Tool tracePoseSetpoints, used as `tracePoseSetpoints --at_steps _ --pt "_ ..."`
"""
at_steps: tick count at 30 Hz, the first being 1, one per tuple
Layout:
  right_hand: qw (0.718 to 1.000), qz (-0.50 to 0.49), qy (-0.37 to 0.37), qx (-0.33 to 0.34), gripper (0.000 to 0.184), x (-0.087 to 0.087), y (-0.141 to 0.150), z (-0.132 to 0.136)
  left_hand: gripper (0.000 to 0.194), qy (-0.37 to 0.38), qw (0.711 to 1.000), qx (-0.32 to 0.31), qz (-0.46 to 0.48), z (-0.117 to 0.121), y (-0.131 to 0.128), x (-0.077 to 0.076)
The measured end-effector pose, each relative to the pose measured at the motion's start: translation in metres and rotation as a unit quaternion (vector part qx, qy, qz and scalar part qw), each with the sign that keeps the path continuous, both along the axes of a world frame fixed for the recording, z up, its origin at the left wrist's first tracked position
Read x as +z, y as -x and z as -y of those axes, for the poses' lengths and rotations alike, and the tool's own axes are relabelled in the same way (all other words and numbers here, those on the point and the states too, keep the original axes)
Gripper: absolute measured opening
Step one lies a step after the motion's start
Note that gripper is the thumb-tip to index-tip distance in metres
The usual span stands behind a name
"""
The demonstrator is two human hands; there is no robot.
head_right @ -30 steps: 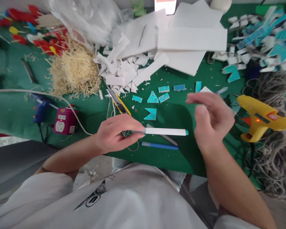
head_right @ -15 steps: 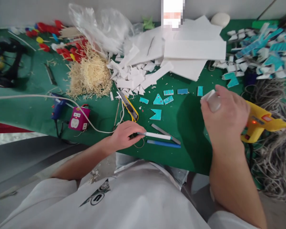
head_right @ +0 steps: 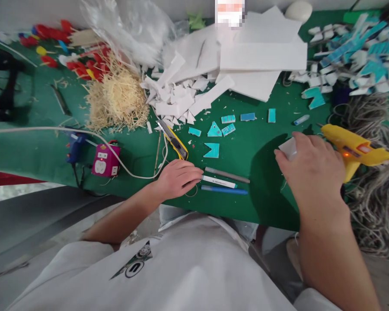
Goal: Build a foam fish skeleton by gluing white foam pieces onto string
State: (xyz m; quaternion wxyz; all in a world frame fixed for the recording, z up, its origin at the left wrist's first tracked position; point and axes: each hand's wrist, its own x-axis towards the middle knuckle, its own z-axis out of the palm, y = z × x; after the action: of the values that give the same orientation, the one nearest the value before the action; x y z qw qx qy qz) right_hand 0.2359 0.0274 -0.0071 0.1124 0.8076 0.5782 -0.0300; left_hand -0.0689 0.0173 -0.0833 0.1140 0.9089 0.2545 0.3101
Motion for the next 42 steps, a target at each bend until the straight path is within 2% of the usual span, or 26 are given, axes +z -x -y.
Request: tracePoseSetpoints --at_steps 4,7,9,13,16,19,23,25,31,34,42 --pt "0.999 0.011 -0.035 0.032 0.053 -0.005 -0.002 0.002 0.012 -0.024 1.000 0.018 0.004 0.000 0.000 0.003" --pt "0.990 -0.025 -0.089 0.102 0.053 -0.016 -0.006 0.004 0.010 -0.035 0.998 0.055 0.007 -0.004 0.003 0.009" --pt "0.975 -0.077 -0.128 0.166 0.055 -0.025 -0.006 0.004 0.009 -0.028 0.995 0.101 -0.008 -0.009 0.006 0.014" --pt "0.934 -0.168 -0.150 0.278 0.048 -0.038 0.007 0.002 0.024 0.018 0.979 0.189 -0.078 -0.027 0.006 0.021" --pt "0.907 -0.214 -0.161 0.326 0.039 -0.045 0.020 -0.003 0.036 0.108 0.953 0.218 -0.180 -0.037 0.002 0.023" --pt "0.905 -0.226 -0.172 0.318 0.038 -0.048 0.021 -0.010 0.040 0.155 0.941 0.203 -0.223 -0.040 0.000 0.025" --pt "0.916 -0.229 -0.189 0.269 0.042 -0.050 0.010 -0.020 0.039 0.156 0.941 0.195 -0.227 -0.037 0.004 0.031" --pt "0.916 -0.237 -0.185 0.267 0.044 -0.052 0.007 -0.024 0.044 0.153 0.941 0.199 -0.225 -0.035 0.006 0.035" --pt "0.895 -0.253 -0.157 0.332 0.046 -0.062 0.024 -0.036 0.040 0.158 0.944 0.202 -0.210 -0.032 -0.011 0.037" --pt "0.890 -0.250 -0.168 0.341 0.047 -0.067 0.035 -0.043 0.047 0.165 0.939 0.211 -0.215 -0.034 -0.026 0.035" --pt "0.853 -0.260 -0.162 0.422 0.051 -0.071 0.054 -0.061 0.042 0.168 0.899 0.318 -0.251 -0.054 -0.036 0.041"
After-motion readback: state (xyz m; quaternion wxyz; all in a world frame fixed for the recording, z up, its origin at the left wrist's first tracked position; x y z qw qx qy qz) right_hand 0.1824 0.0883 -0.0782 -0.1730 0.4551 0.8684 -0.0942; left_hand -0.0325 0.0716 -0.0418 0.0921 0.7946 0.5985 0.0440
